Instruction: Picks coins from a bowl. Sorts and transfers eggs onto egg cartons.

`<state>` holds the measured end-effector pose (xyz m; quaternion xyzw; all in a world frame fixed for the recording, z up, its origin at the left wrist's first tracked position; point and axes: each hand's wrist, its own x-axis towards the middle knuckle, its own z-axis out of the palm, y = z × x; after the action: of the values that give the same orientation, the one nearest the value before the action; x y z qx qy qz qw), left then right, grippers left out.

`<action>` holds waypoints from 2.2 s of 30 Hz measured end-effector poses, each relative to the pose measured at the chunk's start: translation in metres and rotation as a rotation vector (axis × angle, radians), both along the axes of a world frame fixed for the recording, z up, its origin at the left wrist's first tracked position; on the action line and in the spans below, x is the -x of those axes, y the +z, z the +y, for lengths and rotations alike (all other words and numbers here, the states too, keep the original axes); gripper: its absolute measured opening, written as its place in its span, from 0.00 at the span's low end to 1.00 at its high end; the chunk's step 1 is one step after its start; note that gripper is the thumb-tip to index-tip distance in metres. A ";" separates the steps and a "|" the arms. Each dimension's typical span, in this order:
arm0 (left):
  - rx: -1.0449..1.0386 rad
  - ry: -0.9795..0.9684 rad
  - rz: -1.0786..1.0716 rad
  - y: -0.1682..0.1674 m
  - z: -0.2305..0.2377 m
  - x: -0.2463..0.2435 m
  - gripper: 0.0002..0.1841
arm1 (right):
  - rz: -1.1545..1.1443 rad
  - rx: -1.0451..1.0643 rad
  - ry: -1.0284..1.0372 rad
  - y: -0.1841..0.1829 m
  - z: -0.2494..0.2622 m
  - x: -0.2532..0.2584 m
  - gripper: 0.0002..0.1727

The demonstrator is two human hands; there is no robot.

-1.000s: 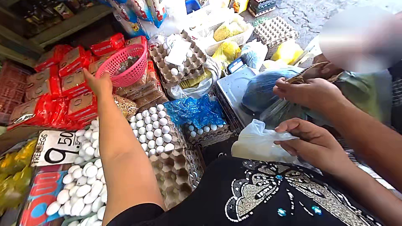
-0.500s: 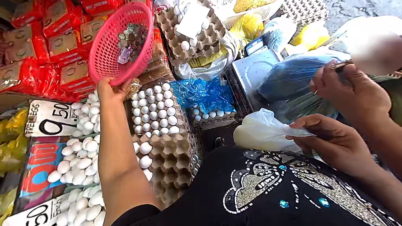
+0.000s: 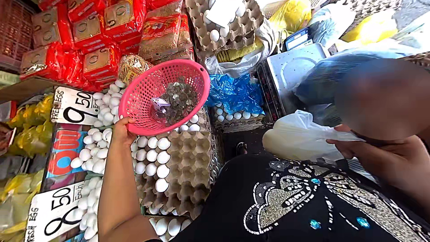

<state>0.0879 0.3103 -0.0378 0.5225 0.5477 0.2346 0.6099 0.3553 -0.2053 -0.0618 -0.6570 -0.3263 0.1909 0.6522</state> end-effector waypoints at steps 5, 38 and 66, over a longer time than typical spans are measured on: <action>-0.032 -0.021 0.116 -0.027 0.029 0.003 0.13 | -0.023 0.033 -0.028 0.001 -0.006 0.002 0.15; -0.438 -0.964 1.094 -0.074 0.067 -0.098 0.25 | -0.081 0.191 0.019 -0.001 -0.002 0.016 0.09; 0.013 -0.380 0.058 -0.073 0.086 -0.115 0.05 | 0.003 0.222 0.007 -0.004 0.006 0.028 0.08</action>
<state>0.2031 0.3962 -0.1112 0.6189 0.4581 0.0966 0.6306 0.3274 -0.1993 -0.0661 -0.7236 -0.3047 0.2291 0.5753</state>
